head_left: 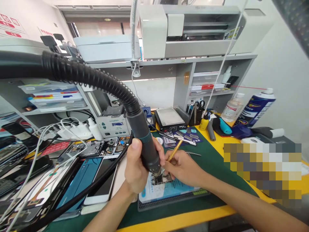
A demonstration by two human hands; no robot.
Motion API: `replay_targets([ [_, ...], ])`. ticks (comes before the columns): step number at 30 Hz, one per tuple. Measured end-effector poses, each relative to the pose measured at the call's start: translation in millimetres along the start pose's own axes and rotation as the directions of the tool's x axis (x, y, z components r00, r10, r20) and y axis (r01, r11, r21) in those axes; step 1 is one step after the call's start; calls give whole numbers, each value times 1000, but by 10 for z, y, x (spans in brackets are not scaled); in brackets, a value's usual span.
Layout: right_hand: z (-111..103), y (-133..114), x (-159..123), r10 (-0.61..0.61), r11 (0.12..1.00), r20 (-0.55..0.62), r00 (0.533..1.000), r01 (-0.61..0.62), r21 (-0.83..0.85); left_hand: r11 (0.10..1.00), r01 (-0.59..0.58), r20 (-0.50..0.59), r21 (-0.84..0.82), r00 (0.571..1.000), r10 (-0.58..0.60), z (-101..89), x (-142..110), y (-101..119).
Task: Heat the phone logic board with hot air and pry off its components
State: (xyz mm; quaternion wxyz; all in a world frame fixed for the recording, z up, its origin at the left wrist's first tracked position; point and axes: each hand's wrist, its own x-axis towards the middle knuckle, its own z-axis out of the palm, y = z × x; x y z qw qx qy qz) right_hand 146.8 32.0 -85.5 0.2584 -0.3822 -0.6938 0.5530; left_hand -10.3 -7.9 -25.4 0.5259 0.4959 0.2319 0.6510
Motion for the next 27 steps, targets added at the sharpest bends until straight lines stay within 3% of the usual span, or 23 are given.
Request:
replay_targets([
  [10, 13, -74, -4, 12, 1000, -6, 1000, -12, 10, 1000, 19, -1, 24, 1000, -19, -3, -35, -19],
  [19, 24, -61, 9, 4, 1000, -22, 1000, -3, 13, 993, 99, 40, 72, 994, -102, -143, -68, -72],
  [24, 27, -66, 4, 15, 1000, -27, 1000, -15, 12, 992, 121, -19, 38, 993, -120, -131, -70, -57],
  [27, 21, -68, -2, 3, 1000, -14, 1000, -3, 7, 991, 134, 0, 15, 991, -134, -108, -63, -30],
])
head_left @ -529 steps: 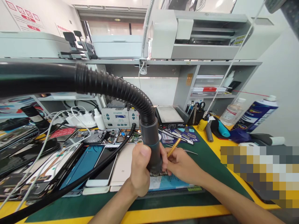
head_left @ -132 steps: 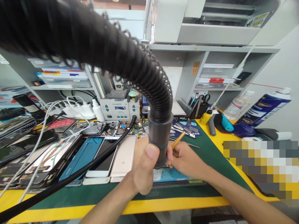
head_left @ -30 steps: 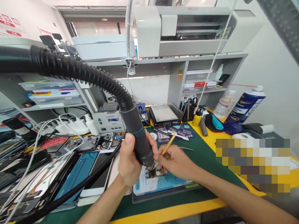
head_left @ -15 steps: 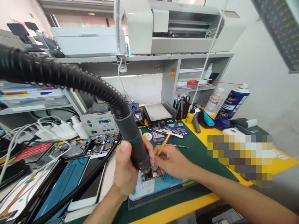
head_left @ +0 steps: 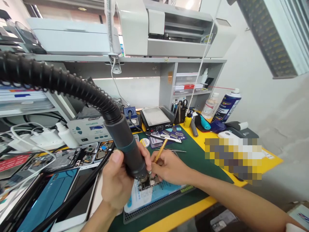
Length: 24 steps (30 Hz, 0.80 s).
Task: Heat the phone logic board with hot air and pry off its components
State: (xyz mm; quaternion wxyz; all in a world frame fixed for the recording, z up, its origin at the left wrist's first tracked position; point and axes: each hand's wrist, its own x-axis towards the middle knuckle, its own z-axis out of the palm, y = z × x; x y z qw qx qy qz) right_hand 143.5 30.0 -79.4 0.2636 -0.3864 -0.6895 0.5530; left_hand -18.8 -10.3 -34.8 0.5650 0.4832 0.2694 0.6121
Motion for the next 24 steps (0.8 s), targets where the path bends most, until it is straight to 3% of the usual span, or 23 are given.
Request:
replay_targets([
  [7, -19, 53, 5, -23, 999, 31, 999, 22, 30, 998, -45, 118, -41, 992, 49, -11, 37, -41],
  [13, -22, 7, 13, -8, 998, 49, 999, 5, 58, 998, -47, 156, -49, 986, 54, -63, 58, -142],
  [24, -33, -11, 6, 22, 998, 34, 999, -24, 54, 996, -36, 43, -77, 998, 39, -68, 105, -146],
])
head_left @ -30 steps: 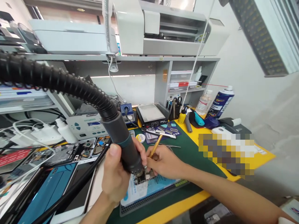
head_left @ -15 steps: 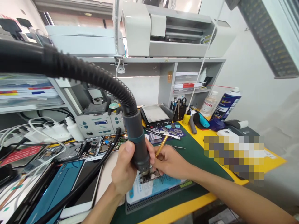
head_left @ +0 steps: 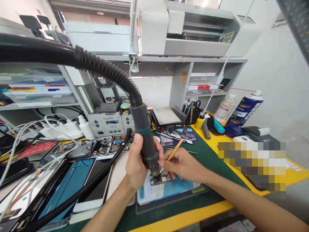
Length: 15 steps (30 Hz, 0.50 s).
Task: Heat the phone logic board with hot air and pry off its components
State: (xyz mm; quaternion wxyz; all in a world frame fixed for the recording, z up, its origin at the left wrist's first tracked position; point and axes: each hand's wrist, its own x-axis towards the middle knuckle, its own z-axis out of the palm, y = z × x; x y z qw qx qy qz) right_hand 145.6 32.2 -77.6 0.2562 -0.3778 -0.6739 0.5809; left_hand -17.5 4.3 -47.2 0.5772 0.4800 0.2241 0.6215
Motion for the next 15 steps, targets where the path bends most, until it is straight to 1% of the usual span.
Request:
replay_targets([
  [2, 4, -10, 4, 3, 1000, -5, 1000, -3, 5, 1000, -10, -11, -19, 1000, 10, -16, 4, -13],
  [8, 10, -17, 9, 68, 997, -19, 998, -67, 32, 999, 3, -33, -41, 999, -4, -36, -12, -16],
  [15, -5, 54, -4, 22, 998, 1, 1000, -22, 52, 999, -27, -28, 23, 999, 28, -30, -36, 0],
])
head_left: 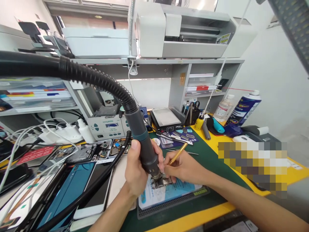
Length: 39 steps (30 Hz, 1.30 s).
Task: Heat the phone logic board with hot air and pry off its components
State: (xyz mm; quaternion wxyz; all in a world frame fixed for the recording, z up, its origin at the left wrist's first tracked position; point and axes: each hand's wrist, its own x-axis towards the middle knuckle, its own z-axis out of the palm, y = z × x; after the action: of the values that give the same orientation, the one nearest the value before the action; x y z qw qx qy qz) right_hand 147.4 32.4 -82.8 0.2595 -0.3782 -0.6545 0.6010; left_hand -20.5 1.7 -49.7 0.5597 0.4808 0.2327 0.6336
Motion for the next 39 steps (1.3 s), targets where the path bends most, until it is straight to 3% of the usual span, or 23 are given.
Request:
replay_targets([
  [15, -4, -9, -3, -27, 997, 46, 999, 24, 66, 1000, 1, 9, 7, 1000, -1, 26, -33, -3],
  [23, 36, -81, -3, 27, 1000, -25, 999, -27, 16, 999, -28, 2, 19, 1000, 28, 63, -34, 25],
  [39, 32, -85, 0, 23, 1000, -27, 999, -23, 3, 1000, -23, 4, -18, 1000, 23, 55, -30, 23],
])
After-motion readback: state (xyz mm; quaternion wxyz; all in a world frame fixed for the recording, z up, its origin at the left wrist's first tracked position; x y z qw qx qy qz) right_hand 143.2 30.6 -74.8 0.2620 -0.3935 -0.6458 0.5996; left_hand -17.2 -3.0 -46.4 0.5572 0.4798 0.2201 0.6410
